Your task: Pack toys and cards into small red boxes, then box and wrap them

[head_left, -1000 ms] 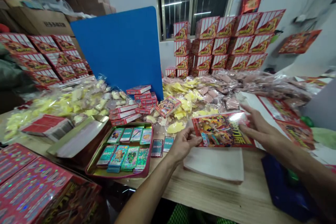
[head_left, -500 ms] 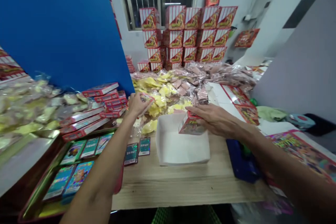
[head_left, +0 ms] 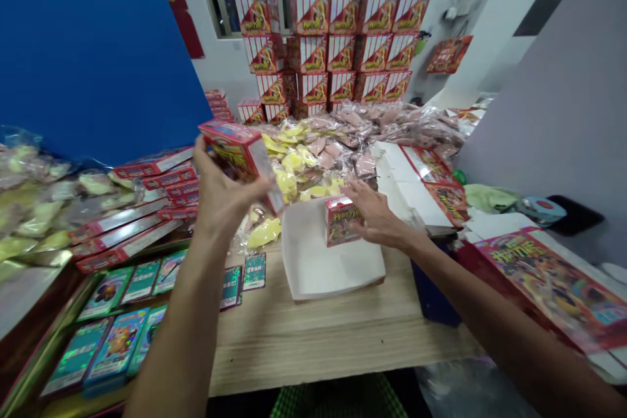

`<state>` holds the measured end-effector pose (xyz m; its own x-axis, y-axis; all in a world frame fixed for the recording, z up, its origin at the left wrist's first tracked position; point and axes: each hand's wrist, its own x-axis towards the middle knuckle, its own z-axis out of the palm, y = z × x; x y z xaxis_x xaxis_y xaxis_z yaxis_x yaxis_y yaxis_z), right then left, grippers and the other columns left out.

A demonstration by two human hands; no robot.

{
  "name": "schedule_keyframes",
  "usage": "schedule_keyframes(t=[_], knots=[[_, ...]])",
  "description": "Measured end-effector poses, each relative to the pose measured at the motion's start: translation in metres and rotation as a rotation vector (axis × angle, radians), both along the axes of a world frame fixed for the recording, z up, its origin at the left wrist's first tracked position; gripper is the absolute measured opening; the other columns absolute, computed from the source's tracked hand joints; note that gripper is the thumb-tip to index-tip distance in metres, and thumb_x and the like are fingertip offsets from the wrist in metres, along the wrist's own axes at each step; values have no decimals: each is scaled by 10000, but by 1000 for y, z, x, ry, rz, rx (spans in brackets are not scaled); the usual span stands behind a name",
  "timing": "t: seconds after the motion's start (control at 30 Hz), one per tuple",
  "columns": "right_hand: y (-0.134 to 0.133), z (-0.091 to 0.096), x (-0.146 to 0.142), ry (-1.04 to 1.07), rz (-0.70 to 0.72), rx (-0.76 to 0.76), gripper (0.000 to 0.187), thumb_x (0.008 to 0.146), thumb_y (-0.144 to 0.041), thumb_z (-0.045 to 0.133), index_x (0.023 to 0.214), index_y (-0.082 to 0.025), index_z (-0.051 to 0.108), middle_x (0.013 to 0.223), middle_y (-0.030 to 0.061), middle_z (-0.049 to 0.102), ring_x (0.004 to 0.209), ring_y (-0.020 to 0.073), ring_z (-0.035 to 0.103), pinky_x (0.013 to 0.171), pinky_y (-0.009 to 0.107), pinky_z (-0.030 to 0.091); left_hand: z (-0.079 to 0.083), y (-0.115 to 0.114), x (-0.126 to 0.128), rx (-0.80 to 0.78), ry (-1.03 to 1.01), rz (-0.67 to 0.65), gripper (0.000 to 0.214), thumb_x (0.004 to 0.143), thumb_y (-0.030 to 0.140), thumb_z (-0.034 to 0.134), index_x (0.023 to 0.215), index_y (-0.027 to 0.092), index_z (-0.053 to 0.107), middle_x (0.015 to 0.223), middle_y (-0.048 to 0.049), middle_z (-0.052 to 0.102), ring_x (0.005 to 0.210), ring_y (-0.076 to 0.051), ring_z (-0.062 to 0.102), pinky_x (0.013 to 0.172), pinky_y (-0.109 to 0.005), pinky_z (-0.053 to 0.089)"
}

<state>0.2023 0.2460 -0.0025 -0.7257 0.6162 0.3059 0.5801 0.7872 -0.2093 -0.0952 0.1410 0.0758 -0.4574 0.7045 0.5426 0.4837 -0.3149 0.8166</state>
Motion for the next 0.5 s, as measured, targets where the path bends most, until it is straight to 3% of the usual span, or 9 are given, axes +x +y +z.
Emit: schedule_keyframes(t=[0.03,0.1,0.17,0.23,0.3,0.4,0.5], knots=[[3,-2,2,45,-46,-83,768,867,-249,562,1594,-130,349,1596,232,365,1483,424,300,1138,607,308,0,-17,21,-10,-54,-138,1092,512,428,948,1413,273,352,1339,-92,545,1249,-343,571,1060,-542,482],[8,-4,4,138,-82,-212,694,889,-270,535,1559,-136,413,1485,211,497,1389,377,443,1123,560,364,-12,-42,67,-103,-161,-287,1000,509,439,969,1326,261,420,1289,-94,568,1189,-329,599,1020,-502,513],[8,-6,4,265,-76,-281,630,887,-281,546,1503,-160,493,1406,175,556,1301,335,523,1110,521,399,-39,-50,108,-193,-234,-297,1004,503,440,983,1291,252,390,1298,-122,554,1210,-330,583,1038,-479,498],[2,-9,3,429,-81,-372,655,857,-328,613,1486,-178,512,1398,150,569,1287,321,538,1116,502,408,-72,-42,135,-196,-284,-167,1105,472,428,997,1324,251,317,1354,-158,502,1283,-350,531,1100,-485,442],[-9,-15,1,629,-109,-536,707,851,-374,633,1514,-189,473,1417,135,584,1307,315,543,1116,488,425,-103,-26,148,-204,-299,-70,1100,481,401,990,1315,240,291,1371,-179,464,1318,-363,491,1129,-498,401],[-32,-31,1,868,-179,-735,639,971,-511,475,1547,-239,430,1473,111,578,1344,308,548,1073,487,483,-134,-8,146,-322,-281,-103,903,596,314,909,1280,226,326,1379,-191,448,1352,-380,449,1154,-533,347],[-60,-54,4,877,-195,-690,639,1032,-628,278,1560,-297,419,1493,84,572,1380,300,533,1047,515,514,-148,-8,139,-398,-258,-231,751,690,213,774,1323,229,371,1428,-191,452,1418,-391,385,1193,-557,263]])
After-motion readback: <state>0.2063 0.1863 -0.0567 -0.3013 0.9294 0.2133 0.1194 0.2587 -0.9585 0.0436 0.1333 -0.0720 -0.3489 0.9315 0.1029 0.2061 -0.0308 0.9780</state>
